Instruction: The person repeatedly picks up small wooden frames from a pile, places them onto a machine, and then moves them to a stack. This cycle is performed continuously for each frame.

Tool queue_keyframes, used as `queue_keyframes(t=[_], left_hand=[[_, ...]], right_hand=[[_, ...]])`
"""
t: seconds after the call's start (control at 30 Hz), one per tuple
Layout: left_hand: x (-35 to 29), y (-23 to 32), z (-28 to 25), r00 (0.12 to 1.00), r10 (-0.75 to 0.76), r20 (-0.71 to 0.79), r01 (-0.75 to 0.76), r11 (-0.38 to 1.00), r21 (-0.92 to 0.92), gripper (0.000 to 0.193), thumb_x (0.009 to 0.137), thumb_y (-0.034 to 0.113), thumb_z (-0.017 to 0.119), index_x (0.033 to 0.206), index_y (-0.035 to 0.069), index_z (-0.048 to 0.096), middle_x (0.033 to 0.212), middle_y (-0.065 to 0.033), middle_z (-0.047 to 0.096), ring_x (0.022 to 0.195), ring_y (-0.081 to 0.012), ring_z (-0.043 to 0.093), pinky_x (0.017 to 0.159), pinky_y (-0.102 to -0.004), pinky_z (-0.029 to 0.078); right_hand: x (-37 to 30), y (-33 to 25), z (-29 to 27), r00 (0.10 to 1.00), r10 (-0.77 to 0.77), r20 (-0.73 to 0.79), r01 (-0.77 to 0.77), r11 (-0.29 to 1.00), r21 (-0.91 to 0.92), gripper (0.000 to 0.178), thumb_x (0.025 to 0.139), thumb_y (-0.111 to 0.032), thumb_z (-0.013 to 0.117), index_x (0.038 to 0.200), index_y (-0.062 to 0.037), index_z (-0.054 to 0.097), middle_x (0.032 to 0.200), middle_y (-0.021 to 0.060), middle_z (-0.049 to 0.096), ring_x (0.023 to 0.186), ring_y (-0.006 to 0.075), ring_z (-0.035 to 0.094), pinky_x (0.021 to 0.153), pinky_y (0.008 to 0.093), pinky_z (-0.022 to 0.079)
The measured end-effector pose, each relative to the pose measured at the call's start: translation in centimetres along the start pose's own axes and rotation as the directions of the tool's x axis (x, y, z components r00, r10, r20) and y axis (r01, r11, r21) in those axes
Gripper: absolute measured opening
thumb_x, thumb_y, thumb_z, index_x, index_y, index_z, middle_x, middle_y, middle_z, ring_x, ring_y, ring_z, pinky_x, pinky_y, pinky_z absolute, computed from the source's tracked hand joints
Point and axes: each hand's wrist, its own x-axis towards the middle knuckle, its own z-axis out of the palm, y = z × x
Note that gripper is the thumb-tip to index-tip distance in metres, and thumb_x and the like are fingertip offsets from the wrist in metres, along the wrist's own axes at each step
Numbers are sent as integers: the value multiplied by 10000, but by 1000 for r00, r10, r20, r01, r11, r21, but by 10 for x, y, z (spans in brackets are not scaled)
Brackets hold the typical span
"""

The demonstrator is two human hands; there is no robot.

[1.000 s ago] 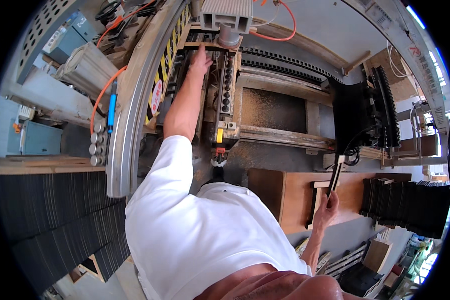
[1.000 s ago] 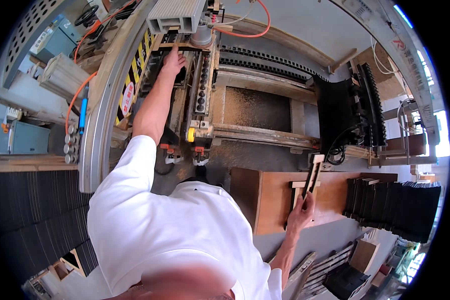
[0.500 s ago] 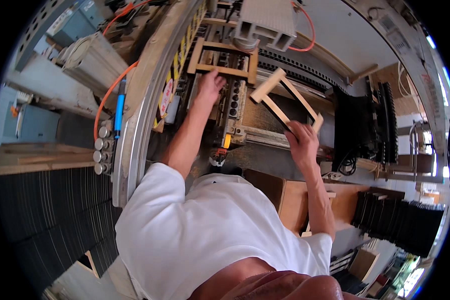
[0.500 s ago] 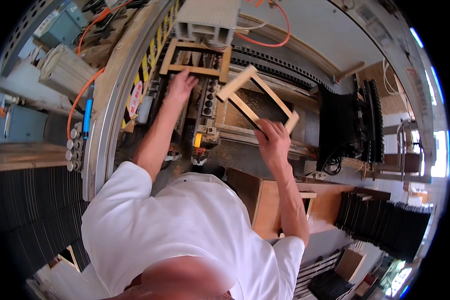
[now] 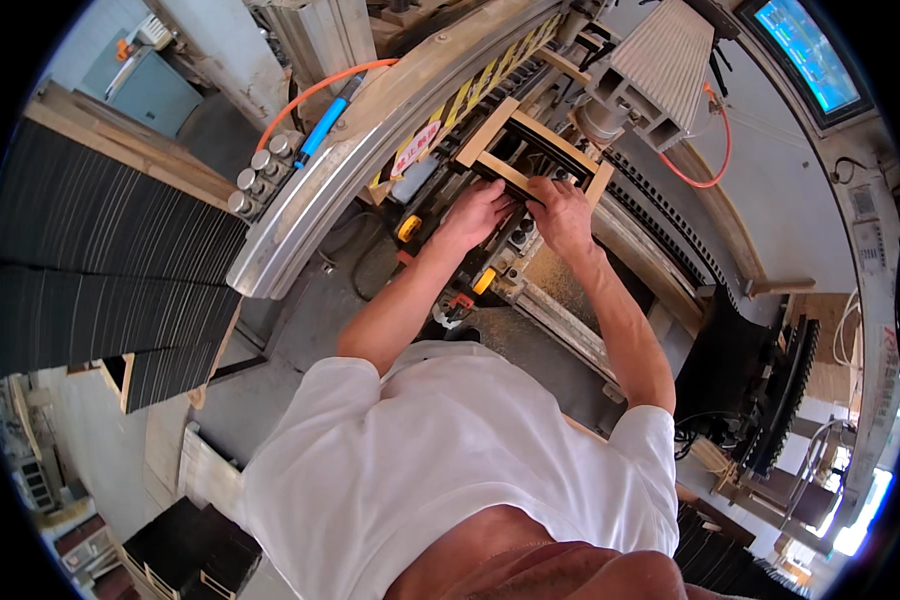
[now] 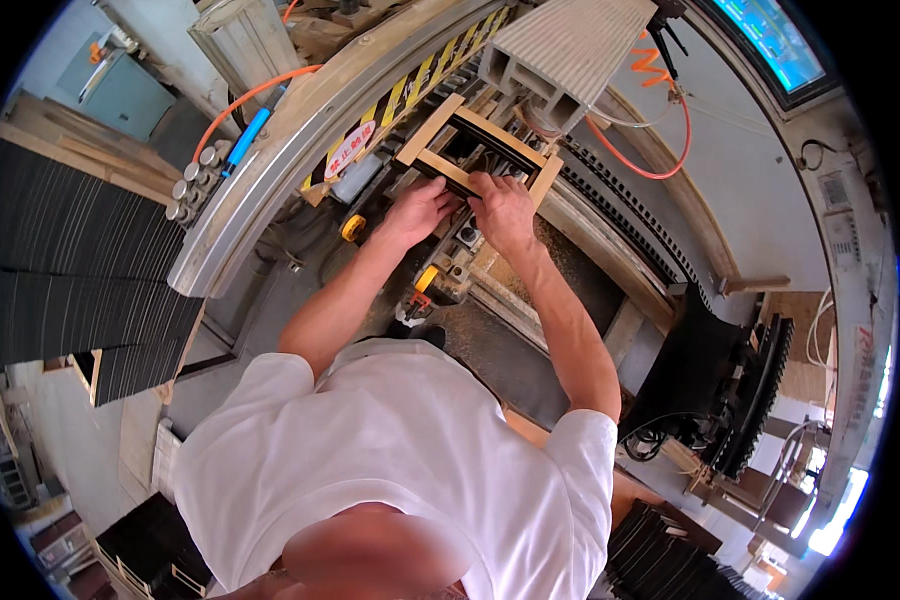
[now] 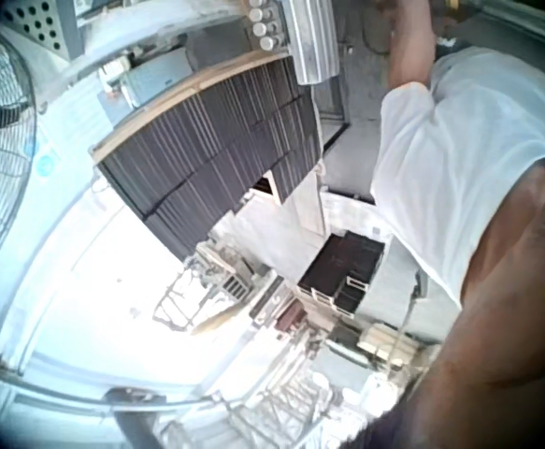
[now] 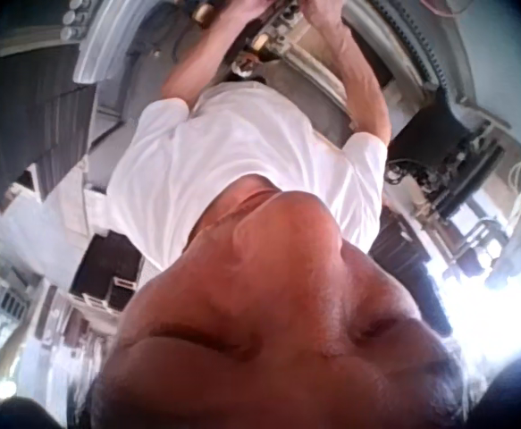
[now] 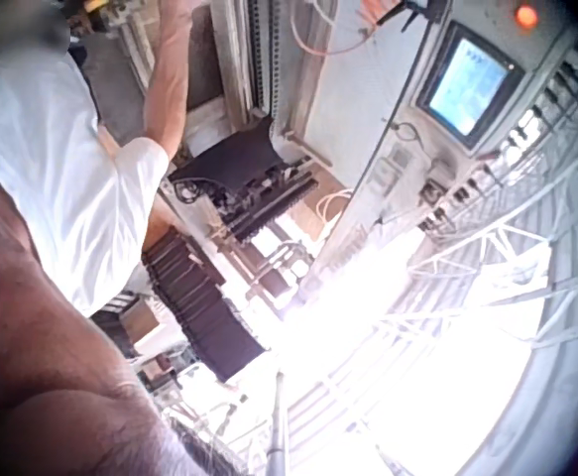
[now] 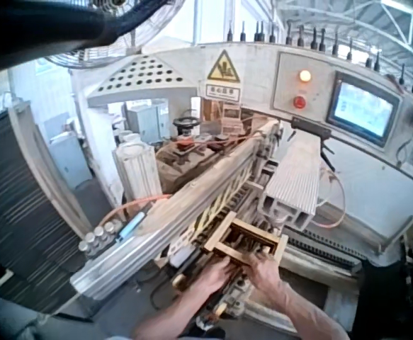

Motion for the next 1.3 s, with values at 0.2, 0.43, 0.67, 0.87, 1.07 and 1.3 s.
queue_keyframes(t=[0.2,0.43,0.67,0.87,1.07,1.3], left_hand=[[-52,-5,7,973,101,-208,-68,985,159,302,961,137,515,1244,33,493,1185,-126,575,1130,-253,543,1013,-403,414],[-198,9,-5,940,209,-269,-142,958,250,374,962,145,518,1298,5,439,1230,-127,554,1173,-283,535,1014,-425,430],[-282,19,-17,925,181,-333,-111,969,218,342,959,133,519,1280,32,460,1165,-118,592,1136,-275,562,993,-406,447],[-306,48,-33,931,133,-340,-58,974,219,354,957,153,530,1280,26,460,1165,-116,592,1132,-266,567,1001,-395,435],[-332,78,-74,938,111,-328,-9,955,297,352,947,155,546,1267,32,463,1165,-103,581,1120,-261,570,974,-393,458],[-357,76,-119,876,162,-455,-61,972,228,364,928,186,592,1233,19,486,1141,-97,595,1078,-239,590,947,-376,478]], right_hand=[[21,33,18,991,-56,-119,56,998,-3,304,718,-79,691,1010,-84,605,844,121,640,835,323,592,752,439,456],[66,39,51,998,-2,-58,0,999,-35,267,725,-85,656,985,-86,592,889,130,653,884,327,600,795,432,460],[84,42,52,998,-45,37,55,941,-333,223,727,-64,607,931,-62,518,823,135,672,888,314,607,803,413,414],[126,56,55,987,25,159,84,760,-644,195,771,-96,602,949,-63,529,810,121,689,915,261,599,819,361,361],[166,67,65,955,144,258,108,645,-756,261,784,-78,594,1031,-42,518,827,113,686,919,268,614,847,371,374],[199,109,66,950,192,245,13,761,-649,205,782,-70,590,984,-106,582,862,120,681,916,301,649,832,433,441]])
